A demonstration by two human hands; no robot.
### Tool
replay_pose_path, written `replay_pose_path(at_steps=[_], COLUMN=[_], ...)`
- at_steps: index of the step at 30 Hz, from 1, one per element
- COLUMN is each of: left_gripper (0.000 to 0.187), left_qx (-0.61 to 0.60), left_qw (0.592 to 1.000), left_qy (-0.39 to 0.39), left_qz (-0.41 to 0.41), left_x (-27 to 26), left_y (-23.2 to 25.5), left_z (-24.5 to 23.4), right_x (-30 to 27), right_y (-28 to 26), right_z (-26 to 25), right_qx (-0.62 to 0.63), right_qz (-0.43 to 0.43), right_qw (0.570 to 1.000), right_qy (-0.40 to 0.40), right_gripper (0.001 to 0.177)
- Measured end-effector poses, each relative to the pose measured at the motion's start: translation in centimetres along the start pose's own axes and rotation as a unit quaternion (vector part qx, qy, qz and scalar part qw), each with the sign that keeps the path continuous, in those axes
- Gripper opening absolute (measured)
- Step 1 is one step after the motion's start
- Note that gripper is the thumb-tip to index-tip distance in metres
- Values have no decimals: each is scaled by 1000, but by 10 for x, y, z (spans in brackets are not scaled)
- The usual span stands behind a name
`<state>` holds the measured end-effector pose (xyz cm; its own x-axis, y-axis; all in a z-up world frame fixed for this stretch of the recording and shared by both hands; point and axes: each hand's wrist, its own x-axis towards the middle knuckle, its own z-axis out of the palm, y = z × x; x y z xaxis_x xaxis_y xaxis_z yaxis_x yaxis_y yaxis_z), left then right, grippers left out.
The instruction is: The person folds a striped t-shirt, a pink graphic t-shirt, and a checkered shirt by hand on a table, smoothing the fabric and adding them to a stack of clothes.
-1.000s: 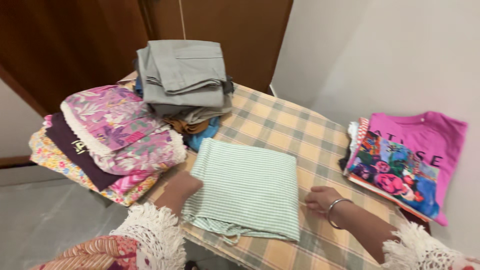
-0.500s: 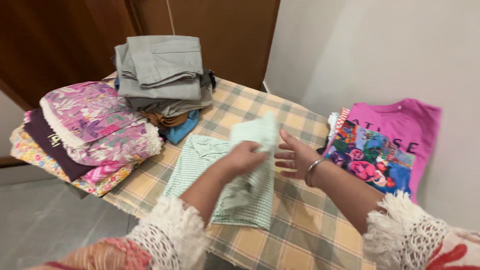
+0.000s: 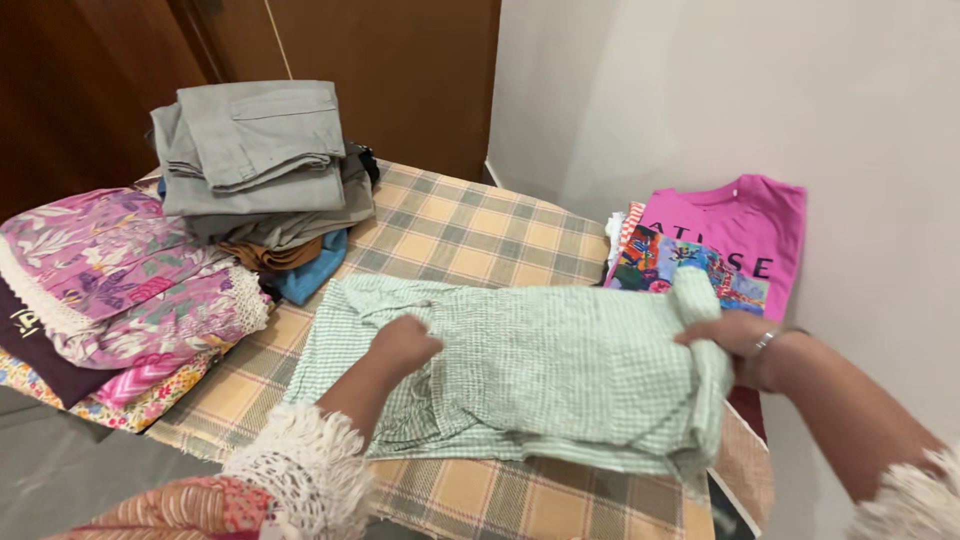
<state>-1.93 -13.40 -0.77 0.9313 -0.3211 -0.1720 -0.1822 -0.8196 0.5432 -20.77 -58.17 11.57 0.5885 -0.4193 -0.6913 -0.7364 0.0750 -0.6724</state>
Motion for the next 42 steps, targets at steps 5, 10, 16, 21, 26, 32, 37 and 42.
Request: replay_pose_path(at_steps=[5,10,16,21,26,32,37,42], left_gripper=[65,76,69,58,47,22,16,19], left_qx=[64,107,84,26,-265,-309,-362,-307], left_qw=[986,977,975,989,947,927,894,913], left_qy=[-81,-128,-156,-139,-180,-204,-262,-268], left_qz=[-133,-132,-138,-43,13,65,35,27], left_x=[-37,-84,-101,-79,-84,-95,-94,-98], left_y=[-9,38,60,52,61,86,91,87], left_z=[4,-27,-43,-21,-11,-14,-14,-22], right_x=[62,30,-38,-10,9,25,24,20], right_y=[56,67,45,31,6,-23,-36,-48], right_z=[-52,-8,103,169,225,245,258,253], right_qx=[-262,-450,-487,-381,-289,-334,-435,-583], right_qz=[3,-22,-181,-280,-374,-434,-351,-256], right_qw=[957,853,770,866,879,837,829,770], right_qy=[126,263,370,159,65,-5,-35,-34], right_gripper=[62,71,68,59,72,82,95,94])
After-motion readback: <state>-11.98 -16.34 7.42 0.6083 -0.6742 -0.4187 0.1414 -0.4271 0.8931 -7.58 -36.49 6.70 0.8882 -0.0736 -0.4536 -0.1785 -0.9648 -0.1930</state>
